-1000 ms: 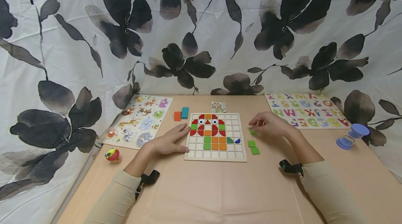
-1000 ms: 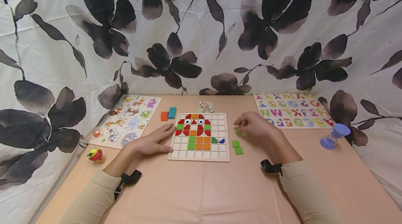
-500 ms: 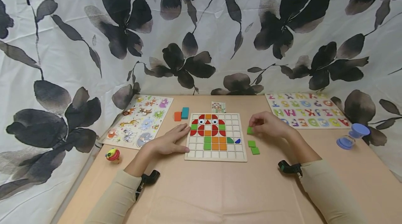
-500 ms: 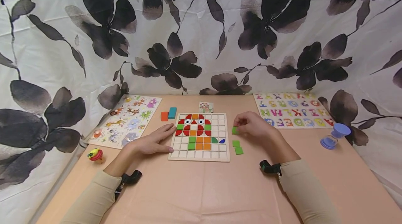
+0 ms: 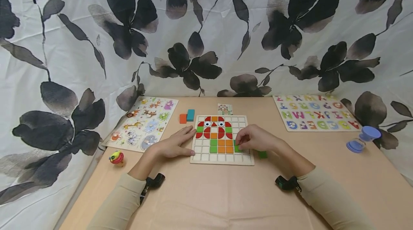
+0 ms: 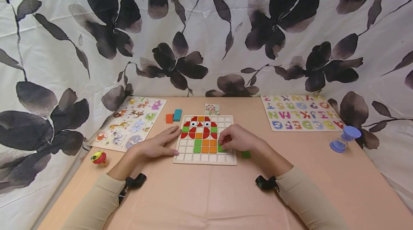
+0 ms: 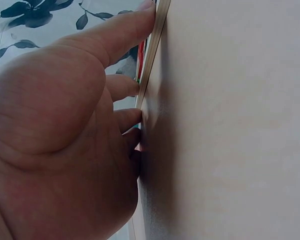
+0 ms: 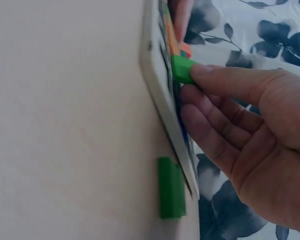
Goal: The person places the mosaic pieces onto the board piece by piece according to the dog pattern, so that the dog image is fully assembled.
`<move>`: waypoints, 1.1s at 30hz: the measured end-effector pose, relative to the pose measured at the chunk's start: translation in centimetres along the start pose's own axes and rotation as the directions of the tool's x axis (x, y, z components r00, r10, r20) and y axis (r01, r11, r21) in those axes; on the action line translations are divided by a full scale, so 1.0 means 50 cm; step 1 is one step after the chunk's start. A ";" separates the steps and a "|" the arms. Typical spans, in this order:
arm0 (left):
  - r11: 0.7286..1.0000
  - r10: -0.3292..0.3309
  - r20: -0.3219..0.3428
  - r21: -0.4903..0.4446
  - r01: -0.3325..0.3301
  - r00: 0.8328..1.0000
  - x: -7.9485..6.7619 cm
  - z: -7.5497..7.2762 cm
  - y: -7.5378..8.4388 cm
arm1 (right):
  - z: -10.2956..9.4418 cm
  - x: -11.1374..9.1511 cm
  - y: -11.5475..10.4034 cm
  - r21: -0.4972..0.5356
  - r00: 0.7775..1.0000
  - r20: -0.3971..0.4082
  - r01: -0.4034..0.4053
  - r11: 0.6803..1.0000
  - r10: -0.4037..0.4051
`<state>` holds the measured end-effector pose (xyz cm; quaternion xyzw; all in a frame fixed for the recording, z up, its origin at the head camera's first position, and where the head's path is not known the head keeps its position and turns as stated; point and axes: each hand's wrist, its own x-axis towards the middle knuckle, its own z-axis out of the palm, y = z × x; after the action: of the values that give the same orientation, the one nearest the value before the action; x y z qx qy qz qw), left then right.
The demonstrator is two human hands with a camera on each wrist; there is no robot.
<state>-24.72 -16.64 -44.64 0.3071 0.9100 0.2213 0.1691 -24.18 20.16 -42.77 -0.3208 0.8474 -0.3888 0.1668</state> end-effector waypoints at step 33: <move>1.000 0.004 0.004 -0.002 -0.004 1.000 0.003 -0.004 0.001 | -0.095 -0.058 0.082 -0.088 0.985 0.127 -0.110 0.990 0.121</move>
<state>-24.86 -16.57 -44.47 0.3090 0.9089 0.2220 0.1708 -26.29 26.76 -42.77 -0.3027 0.8666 -0.3220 0.2317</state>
